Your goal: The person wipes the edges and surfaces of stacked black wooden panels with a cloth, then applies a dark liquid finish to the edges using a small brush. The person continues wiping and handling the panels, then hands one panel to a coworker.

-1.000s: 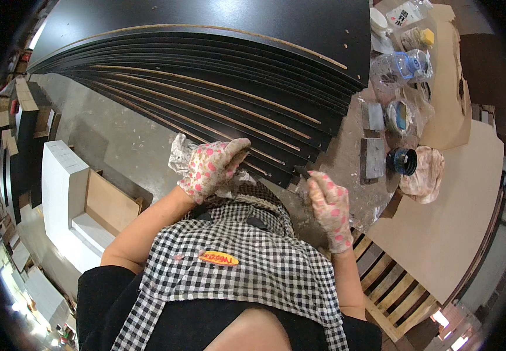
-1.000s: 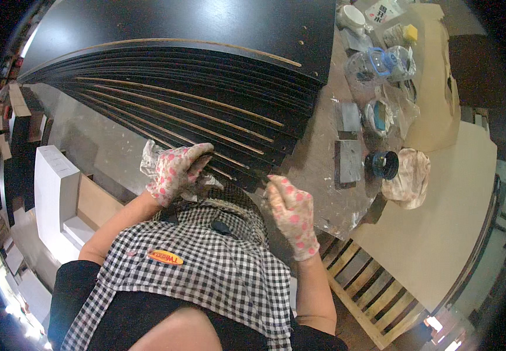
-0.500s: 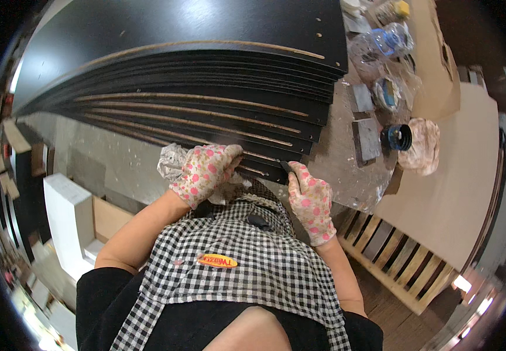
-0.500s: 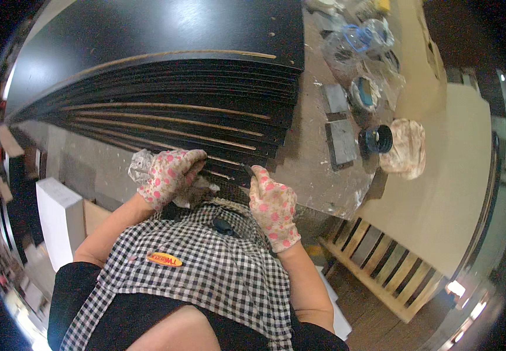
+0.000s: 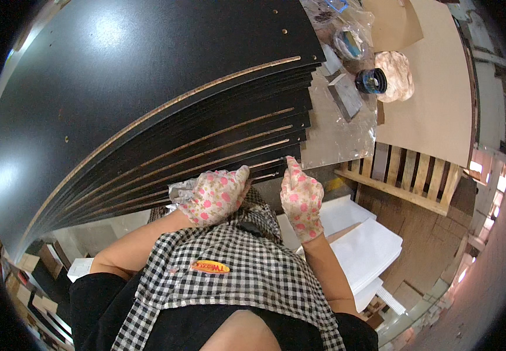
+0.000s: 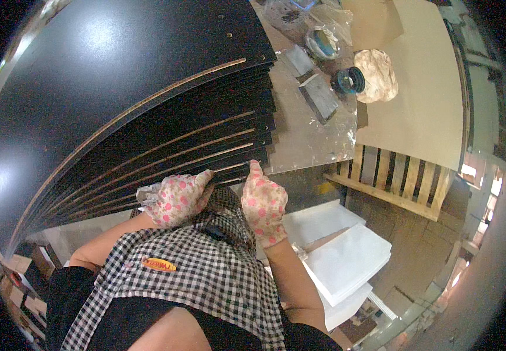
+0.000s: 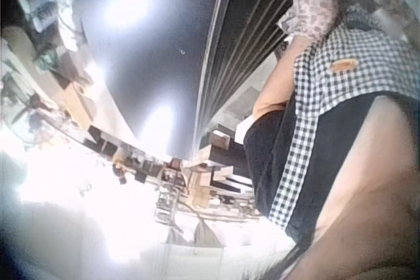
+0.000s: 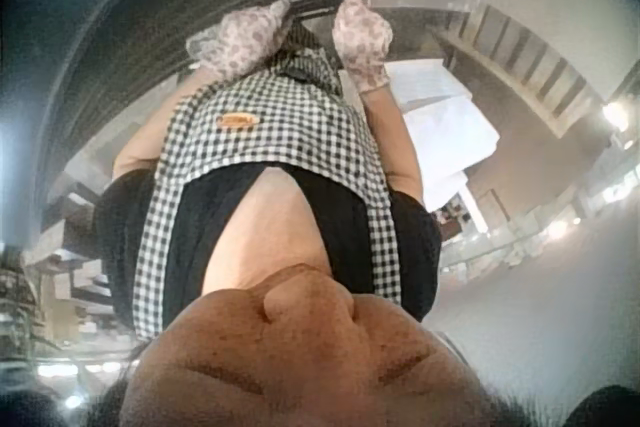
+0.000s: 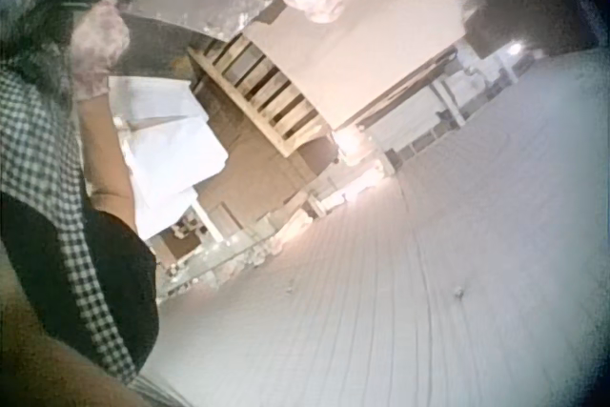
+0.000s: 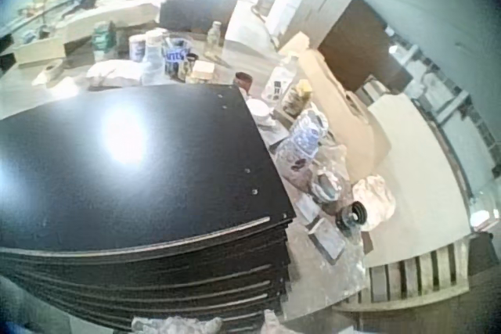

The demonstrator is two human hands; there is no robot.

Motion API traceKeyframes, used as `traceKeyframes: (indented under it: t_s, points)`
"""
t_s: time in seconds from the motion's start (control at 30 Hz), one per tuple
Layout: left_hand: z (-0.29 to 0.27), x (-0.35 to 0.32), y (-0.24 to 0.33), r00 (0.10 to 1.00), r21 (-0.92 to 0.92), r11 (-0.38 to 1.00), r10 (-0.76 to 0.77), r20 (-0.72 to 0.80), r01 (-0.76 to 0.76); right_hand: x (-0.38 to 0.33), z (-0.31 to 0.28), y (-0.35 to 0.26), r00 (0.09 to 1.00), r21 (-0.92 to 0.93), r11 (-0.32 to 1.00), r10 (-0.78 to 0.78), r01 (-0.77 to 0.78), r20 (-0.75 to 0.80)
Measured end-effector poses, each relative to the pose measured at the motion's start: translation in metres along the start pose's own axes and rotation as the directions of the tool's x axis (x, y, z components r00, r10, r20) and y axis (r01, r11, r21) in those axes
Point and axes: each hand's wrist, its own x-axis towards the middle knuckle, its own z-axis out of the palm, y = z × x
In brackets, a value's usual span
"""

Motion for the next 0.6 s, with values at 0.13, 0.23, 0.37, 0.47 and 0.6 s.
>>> traceKeyframes:
  t_s: [0.13,0.23,0.37,0.47,0.6]
  points:
    - [-0.001,-0.002,-0.008,0.990,-0.146,0.981,0.118,-0.077,-0.128,-0.002,0.006,-0.023,0.992,0.034,0.991,0.127,-0.126,-0.020]
    - [0.000,-0.001,-0.016,0.946,-0.244,0.926,0.239,-0.219,-0.290,-0.005,0.007,-0.035,0.923,0.036,0.940,0.327,-0.341,0.201]
    - [0.004,0.000,-0.026,0.961,-0.309,0.913,0.276,-0.009,-0.266,-0.005,0.000,-0.028,0.878,0.060,0.889,0.436,-0.455,0.197]
    - [0.006,0.002,-0.030,0.949,-0.331,0.898,0.315,0.023,-0.290,-0.001,-0.003,-0.016,0.870,0.047,0.880,0.457,-0.473,0.186]
    - [0.008,0.003,-0.028,0.946,-0.321,0.898,0.324,0.021,-0.301,0.005,-0.002,-0.018,0.822,-0.019,0.864,0.486,-0.503,0.297]
